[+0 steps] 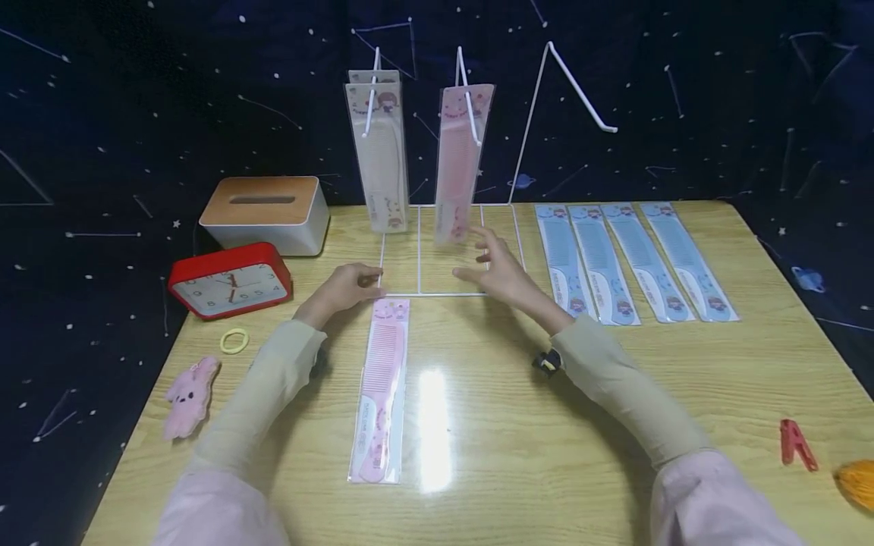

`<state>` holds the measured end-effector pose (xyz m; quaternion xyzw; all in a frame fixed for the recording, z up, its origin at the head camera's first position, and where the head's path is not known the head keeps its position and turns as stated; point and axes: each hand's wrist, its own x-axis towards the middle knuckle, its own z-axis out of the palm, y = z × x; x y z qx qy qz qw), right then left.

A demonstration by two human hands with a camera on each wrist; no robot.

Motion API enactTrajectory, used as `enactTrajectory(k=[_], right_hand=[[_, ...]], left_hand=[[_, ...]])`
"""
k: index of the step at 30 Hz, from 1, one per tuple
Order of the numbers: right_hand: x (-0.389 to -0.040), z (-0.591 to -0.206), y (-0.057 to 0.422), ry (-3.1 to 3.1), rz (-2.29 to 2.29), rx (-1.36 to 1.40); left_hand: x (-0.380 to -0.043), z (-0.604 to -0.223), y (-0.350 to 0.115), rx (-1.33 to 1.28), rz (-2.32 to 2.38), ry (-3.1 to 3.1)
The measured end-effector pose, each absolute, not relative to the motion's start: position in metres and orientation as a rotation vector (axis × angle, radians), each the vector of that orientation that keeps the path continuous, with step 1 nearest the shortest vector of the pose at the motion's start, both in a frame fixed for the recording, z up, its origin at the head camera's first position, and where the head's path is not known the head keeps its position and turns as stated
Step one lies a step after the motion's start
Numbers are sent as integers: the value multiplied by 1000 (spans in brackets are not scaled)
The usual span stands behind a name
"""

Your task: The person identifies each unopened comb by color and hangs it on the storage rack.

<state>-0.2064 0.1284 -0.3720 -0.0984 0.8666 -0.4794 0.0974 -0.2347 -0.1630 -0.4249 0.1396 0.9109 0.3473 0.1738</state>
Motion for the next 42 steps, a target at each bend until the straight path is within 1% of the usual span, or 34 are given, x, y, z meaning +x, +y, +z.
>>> enactTrajectory(k=[6,12,20,25,32,42], right_hand=[[-168,-391,116,2452,-1147,-509],[-141,-401,95,2386,-912,-739],[-129,-405,53,2451,-710,-843],[-127,-407,40,2529,-546,-840],[-126,-408,48,2569,-486,-834],[-111,-401,90,2564,-543,-713]], left_hand=[[-235,-426,-166,405,1000,2596],[-236,-426,-162,430,999,2606],[-235,-425,-162,430,974,2626],[-235,-424,-162,431,980,2619],[-238,-424,-161,410,987,2606],[-234,-421,-162,380,1006,2555]])
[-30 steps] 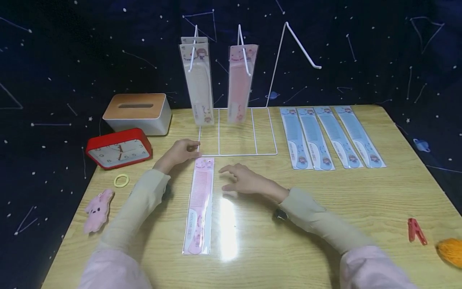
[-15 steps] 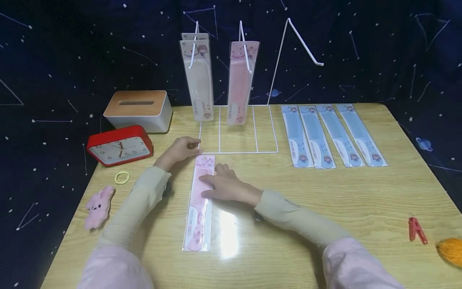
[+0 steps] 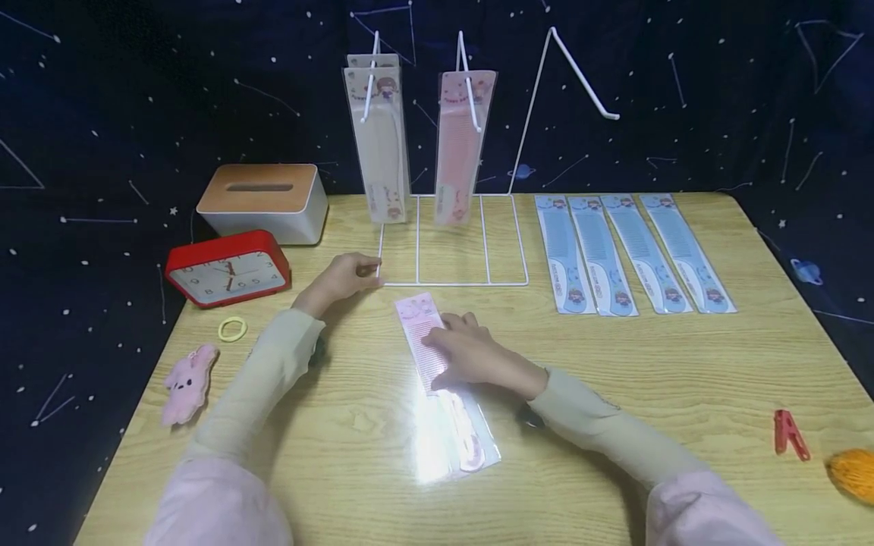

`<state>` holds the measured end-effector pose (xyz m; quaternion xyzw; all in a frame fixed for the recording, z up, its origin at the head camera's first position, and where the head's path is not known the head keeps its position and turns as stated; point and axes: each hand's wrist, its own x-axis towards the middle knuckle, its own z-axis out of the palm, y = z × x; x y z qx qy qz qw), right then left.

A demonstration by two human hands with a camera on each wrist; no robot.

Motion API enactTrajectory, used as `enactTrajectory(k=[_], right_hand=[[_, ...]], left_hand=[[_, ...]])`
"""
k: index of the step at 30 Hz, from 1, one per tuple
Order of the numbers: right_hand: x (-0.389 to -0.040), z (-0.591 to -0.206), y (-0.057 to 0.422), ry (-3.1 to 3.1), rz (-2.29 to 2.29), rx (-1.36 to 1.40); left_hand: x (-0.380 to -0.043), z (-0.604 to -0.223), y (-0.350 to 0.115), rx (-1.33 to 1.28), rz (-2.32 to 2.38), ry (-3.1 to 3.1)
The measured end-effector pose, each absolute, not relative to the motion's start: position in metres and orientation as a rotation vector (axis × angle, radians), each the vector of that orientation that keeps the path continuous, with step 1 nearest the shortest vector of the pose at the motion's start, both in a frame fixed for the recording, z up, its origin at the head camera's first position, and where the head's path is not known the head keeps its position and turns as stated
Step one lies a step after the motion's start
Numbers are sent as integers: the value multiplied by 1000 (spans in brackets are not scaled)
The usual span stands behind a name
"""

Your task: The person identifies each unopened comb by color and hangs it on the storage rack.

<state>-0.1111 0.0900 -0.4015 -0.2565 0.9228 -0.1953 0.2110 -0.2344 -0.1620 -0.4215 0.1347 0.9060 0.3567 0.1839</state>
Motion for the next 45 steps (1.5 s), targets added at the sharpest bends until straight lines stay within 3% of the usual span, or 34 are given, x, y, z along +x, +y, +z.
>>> enactTrajectory(k=[12,19,24,38,45], right_hand=[[-97,-398,132,2509,-814,-565],[-96,-400,141,2446,-929,-630],[-95,-383,146,2448,-1105,-558],[-122,-309,143,2586,-1739,-696],[-141,-298,139,2611,-1840,-719]], left_hand=[[-236,-421,-163,397,1021,2561],[-234,-423,-162,400,1017,2565],[-234,-425,-162,398,1014,2571],[-235,-425,-163,413,1015,2588],[-235,-424,-162,416,1016,2571]])
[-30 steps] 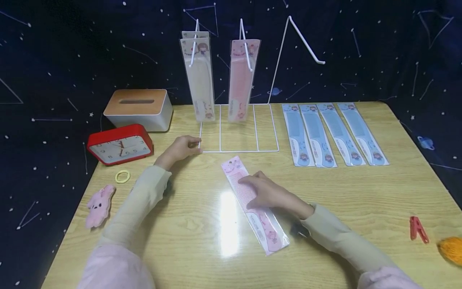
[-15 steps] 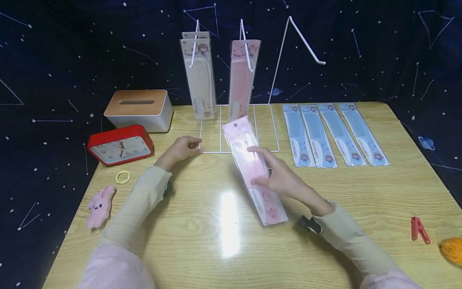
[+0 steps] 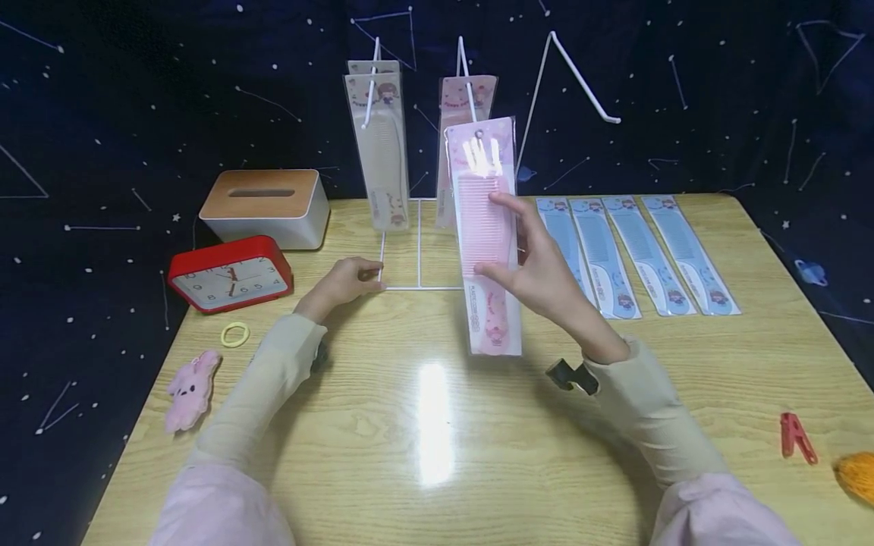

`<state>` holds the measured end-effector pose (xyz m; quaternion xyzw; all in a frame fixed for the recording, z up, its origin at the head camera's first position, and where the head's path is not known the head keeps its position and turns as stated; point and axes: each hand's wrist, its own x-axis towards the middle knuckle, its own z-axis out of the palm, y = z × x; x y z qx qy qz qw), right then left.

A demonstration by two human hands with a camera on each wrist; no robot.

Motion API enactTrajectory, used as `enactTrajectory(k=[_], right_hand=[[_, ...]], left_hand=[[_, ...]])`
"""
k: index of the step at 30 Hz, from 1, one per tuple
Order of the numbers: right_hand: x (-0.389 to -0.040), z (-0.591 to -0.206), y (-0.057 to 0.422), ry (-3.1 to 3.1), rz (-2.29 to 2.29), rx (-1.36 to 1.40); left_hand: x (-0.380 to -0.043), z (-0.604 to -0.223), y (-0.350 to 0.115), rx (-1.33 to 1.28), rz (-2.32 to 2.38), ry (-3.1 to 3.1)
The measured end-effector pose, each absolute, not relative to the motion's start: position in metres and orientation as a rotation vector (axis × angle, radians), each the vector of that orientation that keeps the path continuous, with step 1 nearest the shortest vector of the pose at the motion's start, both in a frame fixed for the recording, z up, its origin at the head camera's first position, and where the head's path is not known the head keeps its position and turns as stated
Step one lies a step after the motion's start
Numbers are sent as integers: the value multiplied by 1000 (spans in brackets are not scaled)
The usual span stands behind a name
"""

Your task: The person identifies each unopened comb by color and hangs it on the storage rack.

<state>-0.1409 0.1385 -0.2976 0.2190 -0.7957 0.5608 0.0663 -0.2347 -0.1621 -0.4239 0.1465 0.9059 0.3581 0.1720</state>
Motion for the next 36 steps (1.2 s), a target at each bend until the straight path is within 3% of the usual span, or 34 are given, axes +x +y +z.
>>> enactTrajectory(k=[22,36], right_hand=[[-244,-311,128,-2462,1822,574],[-249,-327,133,-2518,1774,535]], left_hand=[[-234,-423,-162,410,1019,2577],[-233,-422,-162,397,1022,2566]])
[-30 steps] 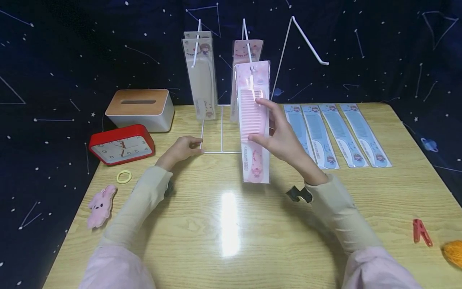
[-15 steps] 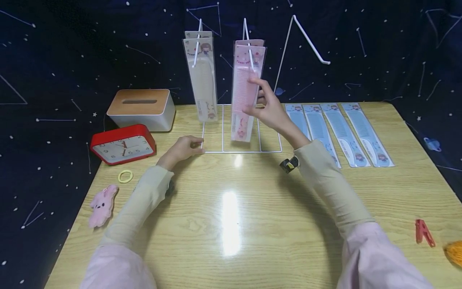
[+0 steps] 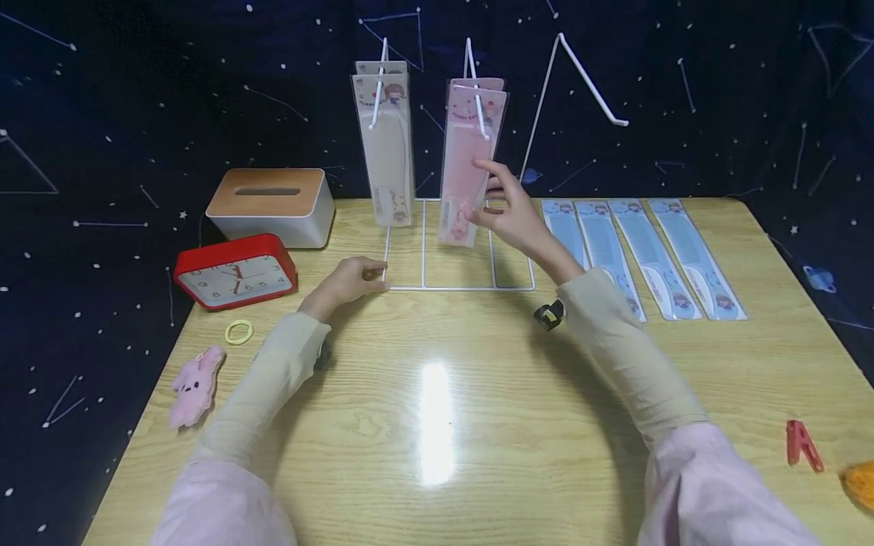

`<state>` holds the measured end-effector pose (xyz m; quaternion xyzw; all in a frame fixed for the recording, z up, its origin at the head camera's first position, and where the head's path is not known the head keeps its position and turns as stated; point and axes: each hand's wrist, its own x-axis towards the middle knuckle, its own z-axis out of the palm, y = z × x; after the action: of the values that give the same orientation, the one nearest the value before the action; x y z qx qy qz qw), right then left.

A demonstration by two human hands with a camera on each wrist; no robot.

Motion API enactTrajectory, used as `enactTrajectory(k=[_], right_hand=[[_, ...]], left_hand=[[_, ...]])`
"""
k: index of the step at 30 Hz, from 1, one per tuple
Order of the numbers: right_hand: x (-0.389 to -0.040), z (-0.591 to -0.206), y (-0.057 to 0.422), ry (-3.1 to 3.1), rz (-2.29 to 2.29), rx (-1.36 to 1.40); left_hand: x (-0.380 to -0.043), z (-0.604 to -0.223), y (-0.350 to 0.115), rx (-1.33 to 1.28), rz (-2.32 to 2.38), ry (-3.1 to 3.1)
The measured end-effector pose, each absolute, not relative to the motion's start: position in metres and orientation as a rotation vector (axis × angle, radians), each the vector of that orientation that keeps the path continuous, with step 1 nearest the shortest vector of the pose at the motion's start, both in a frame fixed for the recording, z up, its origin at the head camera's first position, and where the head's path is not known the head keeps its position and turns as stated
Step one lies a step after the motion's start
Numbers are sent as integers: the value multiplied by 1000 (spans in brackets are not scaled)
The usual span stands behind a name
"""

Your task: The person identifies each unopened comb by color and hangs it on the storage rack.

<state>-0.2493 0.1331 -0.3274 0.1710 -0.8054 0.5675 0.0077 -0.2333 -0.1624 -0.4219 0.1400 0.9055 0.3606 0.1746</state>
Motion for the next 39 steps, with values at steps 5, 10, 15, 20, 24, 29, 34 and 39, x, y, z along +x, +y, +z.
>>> enactTrajectory(k=[5,10,15,20,24,29,34,39], right_hand=[[-239,-337,143,-2569,1746,447],[-223,-349,166,-2598,1702,373],[-208,-361,202,-2689,1625,275],[-198,-374,244,-2768,1459,174],[-194,-384,279,-2791,1361,81],[-194,-392,322,-2805,1232,-26],[-200,-398,366,-2851,1106,-100],[-206,-404,404,-2980,997,-235]], left_hand=[[-233,-423,-162,406,1034,2552],[-232,-425,-162,404,1036,2548],[-232,-426,-162,401,1043,2543],[-232,-428,-162,410,1035,2556],[-232,-427,-163,404,1037,2556],[-233,-427,-163,411,1038,2563],[-234,-425,-163,398,1031,2581],[-234,-426,-164,400,1023,2589]])
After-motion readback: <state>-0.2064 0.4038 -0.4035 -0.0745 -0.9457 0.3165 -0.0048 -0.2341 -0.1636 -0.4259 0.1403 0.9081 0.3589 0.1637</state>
